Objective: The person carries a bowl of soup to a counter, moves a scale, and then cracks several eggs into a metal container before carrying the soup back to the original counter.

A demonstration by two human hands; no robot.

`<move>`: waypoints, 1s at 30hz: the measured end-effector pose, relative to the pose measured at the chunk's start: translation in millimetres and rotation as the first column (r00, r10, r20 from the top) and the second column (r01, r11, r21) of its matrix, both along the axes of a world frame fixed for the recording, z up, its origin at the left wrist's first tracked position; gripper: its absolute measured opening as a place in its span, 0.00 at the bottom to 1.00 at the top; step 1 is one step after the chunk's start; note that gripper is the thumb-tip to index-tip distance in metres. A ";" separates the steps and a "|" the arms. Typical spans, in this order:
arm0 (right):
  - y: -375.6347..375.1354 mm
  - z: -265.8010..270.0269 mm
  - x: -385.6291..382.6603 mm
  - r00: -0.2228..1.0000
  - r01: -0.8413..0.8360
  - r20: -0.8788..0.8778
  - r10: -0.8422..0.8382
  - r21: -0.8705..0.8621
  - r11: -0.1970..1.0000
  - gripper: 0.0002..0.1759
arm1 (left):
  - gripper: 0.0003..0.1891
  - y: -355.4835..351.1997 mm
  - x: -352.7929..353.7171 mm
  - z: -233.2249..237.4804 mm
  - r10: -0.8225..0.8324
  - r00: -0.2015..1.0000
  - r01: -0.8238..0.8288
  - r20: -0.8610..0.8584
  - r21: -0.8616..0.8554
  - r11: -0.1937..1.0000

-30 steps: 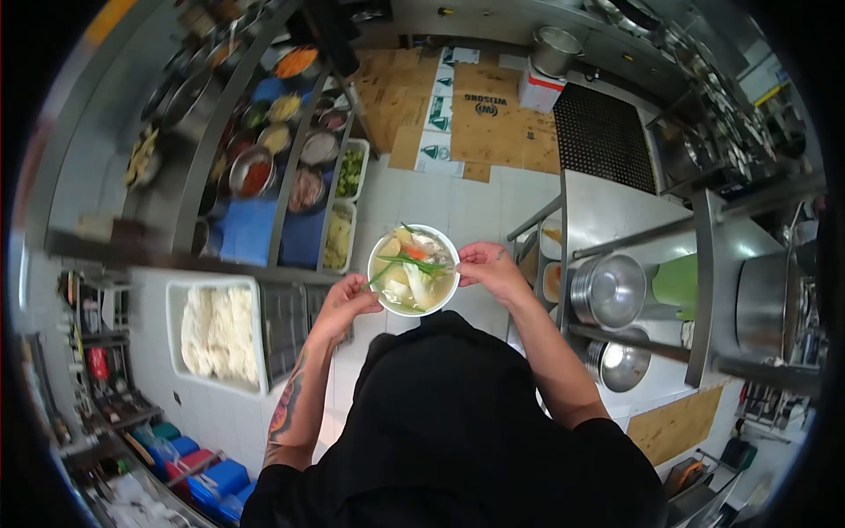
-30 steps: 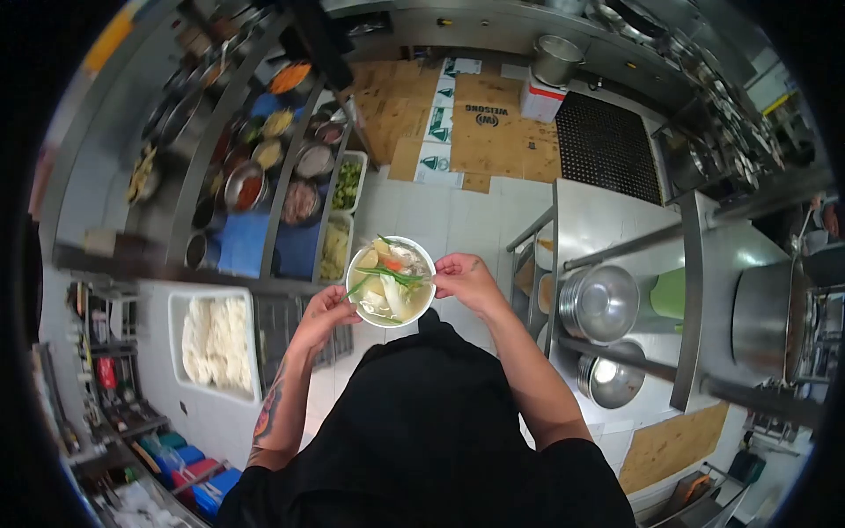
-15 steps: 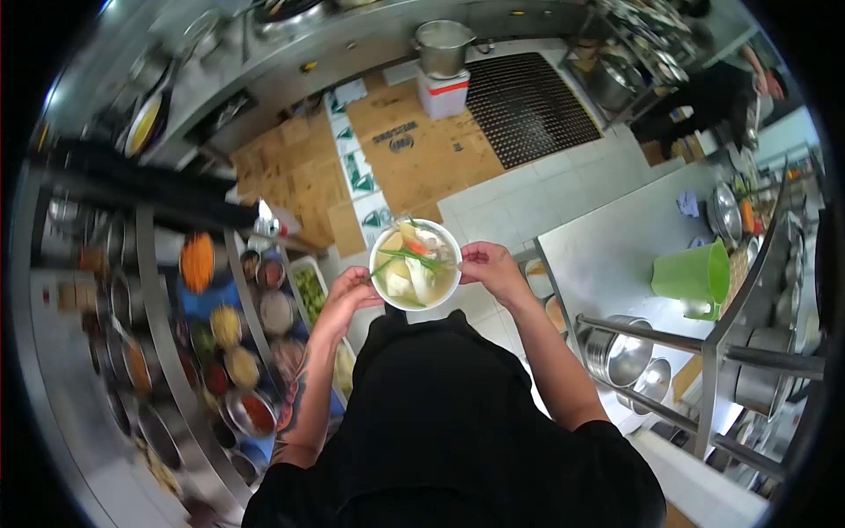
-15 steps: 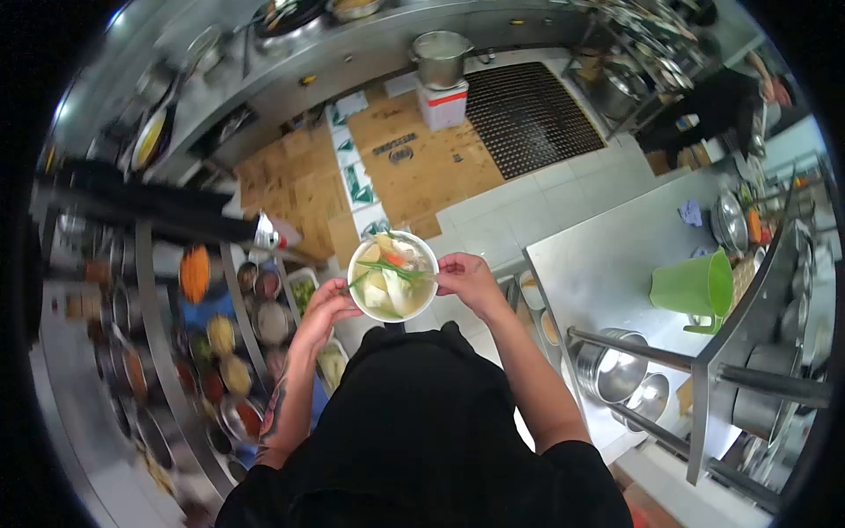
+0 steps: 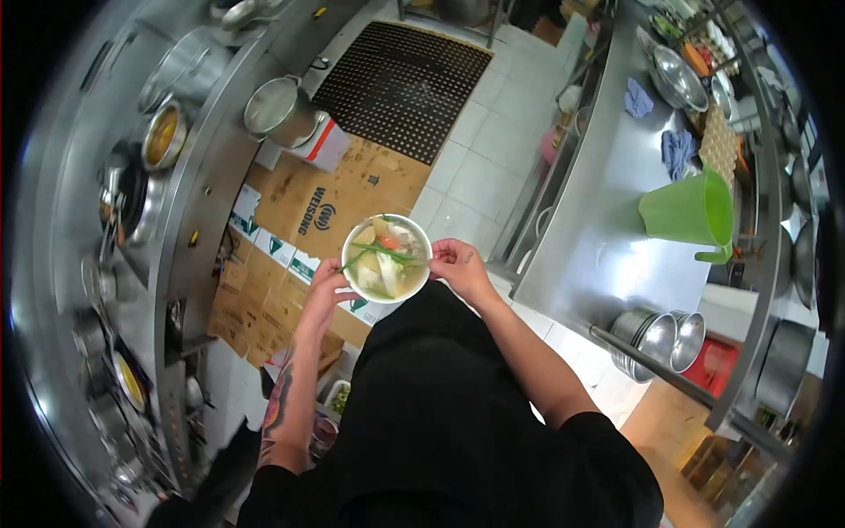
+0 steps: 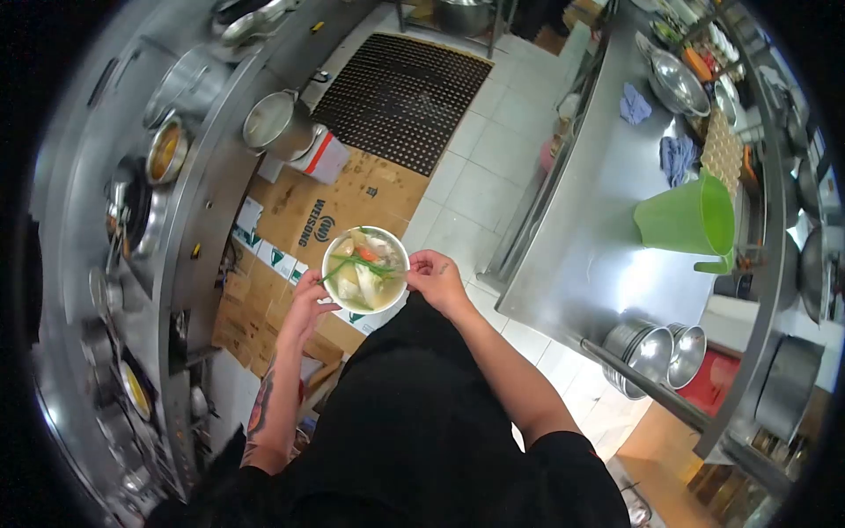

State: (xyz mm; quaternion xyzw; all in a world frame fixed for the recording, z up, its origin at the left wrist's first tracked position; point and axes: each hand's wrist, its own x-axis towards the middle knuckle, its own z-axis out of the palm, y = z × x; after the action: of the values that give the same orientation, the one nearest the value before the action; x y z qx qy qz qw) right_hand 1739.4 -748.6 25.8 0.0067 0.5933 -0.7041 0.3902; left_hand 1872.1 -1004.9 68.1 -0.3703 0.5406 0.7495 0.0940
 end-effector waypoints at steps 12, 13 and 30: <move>44.7 -103.8 -71.9 0.778 0.618 -0.008 -0.628 0.189 0.763 0.15 | 0.15 30.7 -269.0 -130.7 -0.591 0.806 0.589 0.033 0.060 0.806; 59.9 -116.6 -79.4 0.725 0.677 0.009 -0.689 0.180 0.714 0.15 | 0.15 53.3 -288.8 -143.8 -0.625 0.781 0.623 0.007 0.057 0.780; 102.9 -242.0 -99.2 0.138 0.915 -0.111 -0.984 0.395 0.084 0.13 | 0.17 201.2 -449.7 -325.7 -0.960 0.150 0.967 -0.237 -0.168 0.192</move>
State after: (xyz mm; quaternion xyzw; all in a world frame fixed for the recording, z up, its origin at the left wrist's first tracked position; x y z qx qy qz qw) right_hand 1640.2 -645.7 -216.3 0.5289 0.5262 -0.6551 -0.1194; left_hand 1422.3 -803.7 -257.6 0.1736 0.6501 0.5690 0.4728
